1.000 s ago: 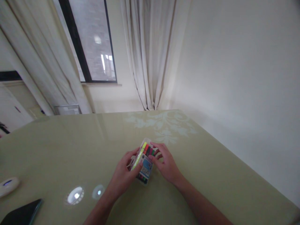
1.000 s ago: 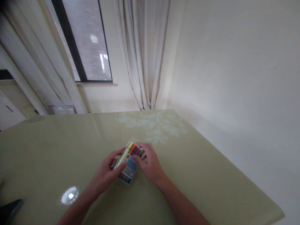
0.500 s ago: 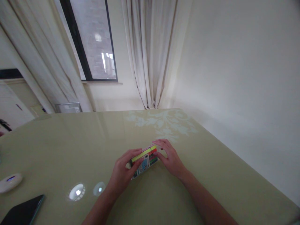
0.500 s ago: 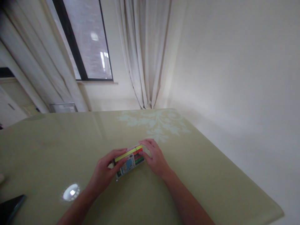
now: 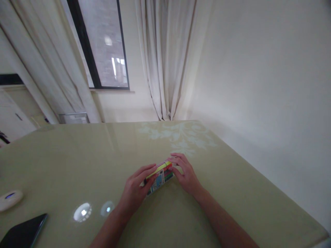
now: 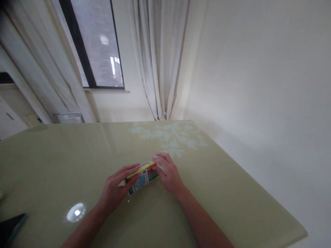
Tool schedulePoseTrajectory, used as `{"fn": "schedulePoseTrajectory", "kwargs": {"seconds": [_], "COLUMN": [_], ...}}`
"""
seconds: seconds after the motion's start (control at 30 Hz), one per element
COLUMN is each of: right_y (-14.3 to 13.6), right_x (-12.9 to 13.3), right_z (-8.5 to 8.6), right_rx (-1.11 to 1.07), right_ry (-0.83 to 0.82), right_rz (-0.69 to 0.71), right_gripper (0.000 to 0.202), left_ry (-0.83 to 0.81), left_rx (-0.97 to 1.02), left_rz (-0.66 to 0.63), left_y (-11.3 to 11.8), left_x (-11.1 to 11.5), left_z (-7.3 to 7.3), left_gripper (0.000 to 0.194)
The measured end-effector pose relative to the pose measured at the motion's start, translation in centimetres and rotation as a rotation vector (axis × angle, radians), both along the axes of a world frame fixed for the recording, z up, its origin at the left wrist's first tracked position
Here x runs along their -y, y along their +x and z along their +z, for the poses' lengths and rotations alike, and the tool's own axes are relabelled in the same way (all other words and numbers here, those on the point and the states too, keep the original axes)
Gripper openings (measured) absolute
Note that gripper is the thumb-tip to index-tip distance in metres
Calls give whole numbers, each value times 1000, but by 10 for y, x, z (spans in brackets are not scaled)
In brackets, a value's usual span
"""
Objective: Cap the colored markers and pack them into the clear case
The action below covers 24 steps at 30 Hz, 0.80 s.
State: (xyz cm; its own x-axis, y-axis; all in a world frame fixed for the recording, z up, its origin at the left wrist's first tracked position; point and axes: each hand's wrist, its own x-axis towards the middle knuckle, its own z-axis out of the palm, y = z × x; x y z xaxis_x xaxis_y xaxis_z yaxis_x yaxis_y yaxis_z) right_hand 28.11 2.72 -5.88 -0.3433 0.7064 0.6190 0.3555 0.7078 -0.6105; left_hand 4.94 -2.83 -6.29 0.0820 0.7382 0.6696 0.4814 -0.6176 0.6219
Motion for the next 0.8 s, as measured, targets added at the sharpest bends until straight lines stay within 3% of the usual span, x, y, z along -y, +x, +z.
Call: {"fn": "schedulePoseTrajectory", "kwargs": {"seconds": [0.1, 0.23, 0.33, 0.53, 0.63, 0.8], "right_y": [1, 3, 5, -2, -7, -12], "right_x": [1, -4, -5, 12, 21, 25], "right_z": [1, 0, 1, 10, 13, 9], "right_rx": [-13, -39, -22, 170, 257, 246], "right_ry": [-26, -47, -18, 171, 274, 356], "right_rz": [2, 13, -7, -86, 2, 95], "right_gripper": [23, 22, 22, 46, 62, 65], "left_ry": [-129, -420, -530, -427, -379, -353], "left_rx": [38, 232, 234, 107, 68, 33], "left_rz": [18, 14, -8, 12, 4, -7], "left_y": [2, 7, 11, 17, 19, 19], "left_x": [2, -1, -2, 6, 8, 9], "left_z": [-2, -6, -6, 2, 3, 0], "left_gripper": [26, 60, 53, 34, 31, 28]}}
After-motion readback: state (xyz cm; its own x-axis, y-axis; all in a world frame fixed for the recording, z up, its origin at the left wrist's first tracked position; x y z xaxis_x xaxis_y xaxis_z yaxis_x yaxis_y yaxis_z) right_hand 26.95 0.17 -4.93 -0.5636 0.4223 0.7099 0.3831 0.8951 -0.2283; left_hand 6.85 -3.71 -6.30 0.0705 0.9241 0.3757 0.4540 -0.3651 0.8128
